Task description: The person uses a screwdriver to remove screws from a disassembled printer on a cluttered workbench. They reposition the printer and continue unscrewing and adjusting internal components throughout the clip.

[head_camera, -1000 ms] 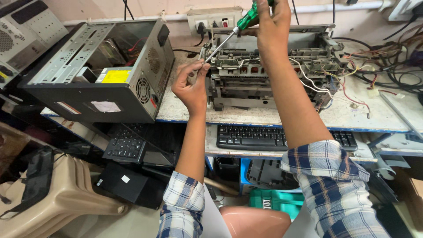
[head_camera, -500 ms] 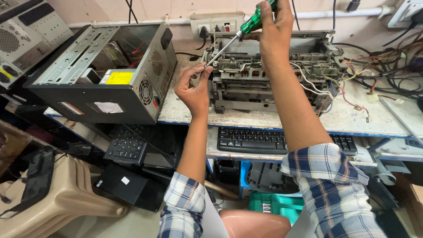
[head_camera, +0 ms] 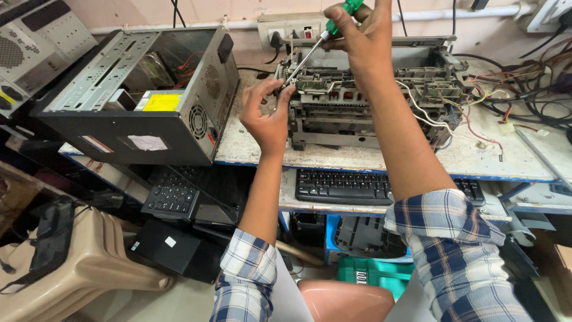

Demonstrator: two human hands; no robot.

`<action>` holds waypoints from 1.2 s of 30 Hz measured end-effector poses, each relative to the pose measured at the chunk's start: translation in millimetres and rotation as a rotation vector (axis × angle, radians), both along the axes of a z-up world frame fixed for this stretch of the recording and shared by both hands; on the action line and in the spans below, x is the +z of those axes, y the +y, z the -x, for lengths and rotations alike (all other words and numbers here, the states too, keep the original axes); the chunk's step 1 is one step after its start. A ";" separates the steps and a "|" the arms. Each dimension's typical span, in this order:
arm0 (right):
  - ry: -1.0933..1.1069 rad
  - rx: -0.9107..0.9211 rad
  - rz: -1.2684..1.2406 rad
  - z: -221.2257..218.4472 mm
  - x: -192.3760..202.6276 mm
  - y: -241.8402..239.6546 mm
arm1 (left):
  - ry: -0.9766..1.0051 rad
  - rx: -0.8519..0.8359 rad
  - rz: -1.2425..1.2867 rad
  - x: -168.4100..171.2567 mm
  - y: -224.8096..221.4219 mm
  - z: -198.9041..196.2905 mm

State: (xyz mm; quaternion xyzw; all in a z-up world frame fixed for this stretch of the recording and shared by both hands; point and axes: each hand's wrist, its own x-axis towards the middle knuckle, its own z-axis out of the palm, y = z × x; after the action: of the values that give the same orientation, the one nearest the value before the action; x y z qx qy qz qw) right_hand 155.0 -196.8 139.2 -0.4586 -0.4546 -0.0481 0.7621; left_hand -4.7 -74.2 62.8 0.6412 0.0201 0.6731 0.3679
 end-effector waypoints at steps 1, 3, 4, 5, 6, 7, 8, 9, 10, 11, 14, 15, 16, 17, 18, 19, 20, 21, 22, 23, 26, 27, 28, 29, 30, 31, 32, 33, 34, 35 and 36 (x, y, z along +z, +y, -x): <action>0.006 -0.013 -0.001 -1.6 0.2 0.6 | -0.009 -0.050 0.006 -0.2 0.9 -0.8; 0.017 -0.039 0.001 -1.7 0.4 1.3 | -0.024 -0.102 -0.009 -2.9 3.2 -1.6; 0.004 -0.043 -0.003 -0.3 0.4 0.7 | -0.031 -0.104 -0.031 -4.4 5.1 -2.0; -0.008 -0.048 -0.007 1.2 1.1 -0.4 | -0.038 -0.105 -0.054 -7.0 7.5 -1.9; -0.021 -0.053 -0.009 2.9 1.8 -1.2 | -0.007 -0.107 -0.038 -11.2 10.8 -1.2; -0.026 -0.039 0.003 4.5 2.6 -1.4 | 0.025 -0.109 -0.021 -16.9 16.2 0.2; -0.031 -0.027 0.016 5.4 3.7 -2.3 | 0.056 -0.113 -0.005 -23.7 22.8 0.6; -0.036 -0.015 0.029 6.1 4.7 -3.2 | 0.119 -0.060 -0.043 -31.1 33.5 2.0; -0.051 -0.017 0.038 6.6 5.8 -3.7 | 0.184 -0.007 -0.083 -39.0 47.5 4.8; -0.065 -0.020 0.048 6.7 7.0 -4.1 | 0.250 0.046 -0.122 -48.6 58.7 5.3; -0.107 -0.017 0.068 7.8 5.9 -2.3 | 0.525 0.121 -0.175 -79.1 85.6 1.2; -0.122 -0.016 0.072 7.3 6.3 -1.9 | 0.496 0.080 -0.202 -86.3 91.5 -3.3; -0.129 -0.015 0.069 6.4 7.4 -1.5 | 0.468 0.037 -0.230 -91.8 94.6 -8.8; -0.135 -0.014 0.067 5.3 9.0 -0.6 | 0.441 -0.005 -0.258 -95.4 97.2 -12.4; -0.140 -0.013 0.070 5.5 8.4 0.3 | 0.518 -0.012 -0.251 -99.5 96.4 -14.1; -0.151 -0.025 0.091 7.1 7.0 0.2 | 0.594 -0.020 -0.245 -101.5 94.3 -15.1; -0.170 -0.039 0.107 7.2 10.3 -0.6 | 0.663 -0.026 -0.244 -97.7 94.8 -17.8; -0.190 -0.052 0.124 7.4 14.0 -0.2 | 0.640 -0.021 -0.252 -93.7 95.6 -18.1; -0.214 -0.055 0.149 8.1 15.5 0.0 | 0.622 -0.020 -0.256 -93.2 93.9 -15.7; -0.237 -0.058 0.174 8.0 17.7 -0.3 | 0.604 -0.018 -0.261 -92.1 92.8 -14.3; -0.267 -0.086 0.269 7.7 24.5 2.6 | 0.605 -0.035 -0.218 -88.4 90.5 -12.5; -0.269 -0.099 0.305 8.6 26.0 4.1 | 0.608 -0.038 -0.207 -88.0 89.3 -11.9; -0.330 -0.133 0.317 10.3 27.0 5.9 | 0.610 -0.038 -0.197 -86.9 89.0 -11.2; -0.392 -0.168 0.328 12.3 27.9 7.4 | 0.611 -0.038 -0.187 -86.2 88.3 -10.4; -0.452 -0.201 0.336 14.8 28.4 9.7 | 0.617 -0.038 -0.178 -85.9 87.9 -9.3; -0.436 -0.215 0.357 17.5 28.4 10.9 | 0.622 -0.039 -0.169 -86.0 86.7 -8.7; -0.421 -0.230 0.376 20.0 28.3 10.7 | 0.626 -0.039 -0.160 -86.1 86.0 -8.5; -0.406 -0.245 0.395 22.0 28.0 10.5 | 0.626 -0.035 -0.163 -86.1 86.2 -8.3; -0.424 -0.236 0.396 23.0 28.3 11.2 | 0.625 -0.032 -0.165 -86.0 86.1 -9.1; -0.442 -0.226 0.397 23.5 28.6 12.9 | 0.624 -0.029 -0.167 -86.2 86.1 -9.4; -0.461 -0.217 0.397 23.8 29.0 13.1 | 0.624 -0.032 -0.164 -86.5 86.1 -9.6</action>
State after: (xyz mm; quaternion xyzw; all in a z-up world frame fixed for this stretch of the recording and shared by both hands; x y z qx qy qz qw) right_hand 131.2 -183.7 168.2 -0.6211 -0.5643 -0.1422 0.5249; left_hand 5.0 11.9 -23.8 0.8445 0.0675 0.4376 0.3014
